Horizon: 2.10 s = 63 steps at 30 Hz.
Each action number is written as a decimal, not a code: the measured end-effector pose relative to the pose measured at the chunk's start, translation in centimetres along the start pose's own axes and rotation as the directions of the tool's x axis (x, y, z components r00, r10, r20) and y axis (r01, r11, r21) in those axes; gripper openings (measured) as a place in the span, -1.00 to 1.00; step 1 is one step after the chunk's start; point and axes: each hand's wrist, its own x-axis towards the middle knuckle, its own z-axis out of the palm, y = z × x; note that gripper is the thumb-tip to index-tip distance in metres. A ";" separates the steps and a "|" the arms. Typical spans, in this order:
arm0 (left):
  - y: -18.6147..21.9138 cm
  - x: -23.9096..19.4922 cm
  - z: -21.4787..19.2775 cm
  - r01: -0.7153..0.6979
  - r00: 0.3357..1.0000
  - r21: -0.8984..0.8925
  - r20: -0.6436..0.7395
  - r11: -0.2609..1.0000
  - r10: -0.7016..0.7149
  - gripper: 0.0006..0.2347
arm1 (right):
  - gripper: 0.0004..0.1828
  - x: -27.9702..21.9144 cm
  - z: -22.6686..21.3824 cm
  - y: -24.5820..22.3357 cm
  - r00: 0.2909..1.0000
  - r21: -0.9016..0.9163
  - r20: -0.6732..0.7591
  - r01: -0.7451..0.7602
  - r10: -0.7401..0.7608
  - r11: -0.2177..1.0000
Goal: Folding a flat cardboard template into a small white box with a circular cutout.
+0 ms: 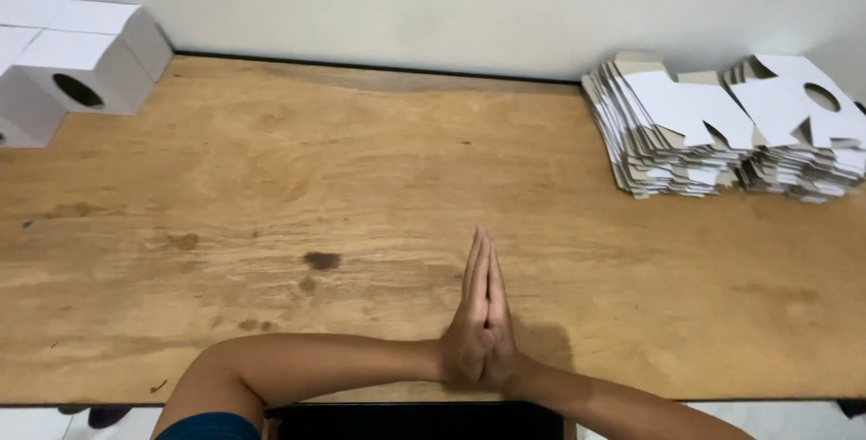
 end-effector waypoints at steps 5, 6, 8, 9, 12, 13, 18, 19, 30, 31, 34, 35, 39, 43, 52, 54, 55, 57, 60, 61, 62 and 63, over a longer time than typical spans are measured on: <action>-2.2 -1.0 0.4 -0.115 0.987 0.013 0.117 0.993 0.112 -0.26 | -0.20 -0.1 -0.6 -0.4 0.996 -0.091 -0.060 0.060 -0.066 0.994; -2.4 -1.1 0.2 -0.116 0.982 0.052 0.154 0.992 0.106 -0.25 | -0.20 0.0 -0.5 -0.4 0.993 -0.111 -0.068 0.088 -0.096 0.990; -2.5 -1.5 0.1 -0.135 0.982 0.062 0.145 0.989 0.124 -0.27 | -0.19 0.3 -0.7 -0.5 0.989 -0.125 -0.076 0.117 -0.127 0.985; -2.6 -1.6 -0.1 -0.155 0.979 0.068 0.145 0.986 0.144 -0.29 | -0.18 0.4 -0.6 -0.5 0.983 -0.145 -0.091 0.145 -0.159 0.979; -2.0 0.0 0.5 -0.077 0.987 0.161 0.150 0.984 0.053 -0.31 | -0.16 1.8 -1.2 -0.1 0.969 -0.191 -0.126 0.187 -0.213 0.964; -2.1 1.4 0.7 -0.079 0.985 0.158 0.166 0.984 0.052 -0.31 | -0.16 3.0 -1.5 0.4 0.967 -0.196 -0.142 0.180 -0.210 0.964; -3.5 10.5 4.3 -0.061 0.986 0.189 0.163 0.980 0.029 -0.30 | -0.12 10.0 -6.5 3.8 0.929 -0.315 -0.224 0.216 -0.294 0.924; -5.4 12.6 4.9 -0.054 0.984 0.182 0.177 0.982 0.021 -0.30 | -0.12 11.3 -7.6 4.6 0.930 -0.323 -0.235 0.201 -0.284 0.925; -25.0 29.0 14.6 0.159 0.974 0.616 0.030 0.771 -0.225 -0.42 | -0.27 21.3 -26.1 19.8 0.936 -0.833 -0.306 -0.352 0.176 0.426; -25.8 29.2 15.5 0.156 0.975 0.613 0.031 0.775 -0.222 -0.42 | -0.27 21.1 -27.5 21.0 0.936 -0.835 -0.307 -0.352 0.172 0.422; -27.8 29.2 17.7 0.302 0.902 0.708 0.005 0.639 -0.432 -0.23 | -0.18 20.2 -30.8 23.3 0.894 -0.856 -0.314 -0.412 0.319 0.313; -28.0 29.3 17.9 0.391 0.849 0.660 0.010 0.642 -0.528 -0.17 | -0.09 20.1 -31.2 23.1 0.855 -0.846 -0.312 -0.449 0.415 0.288; -25.0 27.5 18.3 0.424 0.789 0.678 0.049 0.600 -0.612 -0.14 | 0.01 18.1 -32.1 25.7 0.784 -0.879 -0.234 -0.424 0.576 0.220; -23.3 27.1 18.3 0.411 0.804 0.692 0.031 0.593 -0.593 -0.19 | -0.03 16.9 -31.7 26.7 0.834 -0.881 -0.233 -0.399 0.500 0.254; -24.0 27.6 17.5 0.449 0.758 0.696 0.036 0.561 -0.652 -0.16 | -0.09 18.9 -31.2 22.4 0.827 -0.830 -0.280 -0.464 0.488 0.310; -24.4 28.1 16.7 0.454 0.772 0.642 0.063 0.618 -0.632 -0.12 | -0.07 19.3 -30.9 20.9 0.865 -0.818 -0.254 -0.430 0.432 0.381; -23.8 28.4 16.2 0.461 0.776 0.635 0.051 0.620 -0.629 -0.12 | -0.07 19.5 -31.0 20.6 0.871 -0.825 -0.240 -0.415 0.428 0.383; -22.5 28.9 15.1 0.410 0.782 0.624 0.135 0.665 -0.609 -0.14 | -0.04 19.7 -31.0 19.8 0.894 -0.793 -0.257 -0.412 0.366 0.449; -18.8 29.6 13.0 0.423 0.794 0.506 0.192 0.752 -0.576 -0.06 | -0.04 20.1 -30.4 17.9 0.944 -0.769 -0.221 -0.323 0.246 0.552; -18.5 29.8 12.8 0.421 0.799 0.503 0.188 0.754 -0.571 -0.06 | -0.04 20.3 -30.0 17.5 0.947 -0.771 -0.216 -0.316 0.239 0.553; -18.2 30.1 12.6 0.451 0.807 0.397 0.202 0.800 -0.555 0.00 | -0.08 20.4 -29.6 17.0 0.966 -0.754 -0.193 -0.258 0.172 0.605; -17.9 30.3 12.3 0.473 0.817 0.284 0.212 0.834 -0.536 0.07 | -0.12 20.6 -29.2 16.4 0.980 -0.733 -0.169 -0.194 0.101 0.652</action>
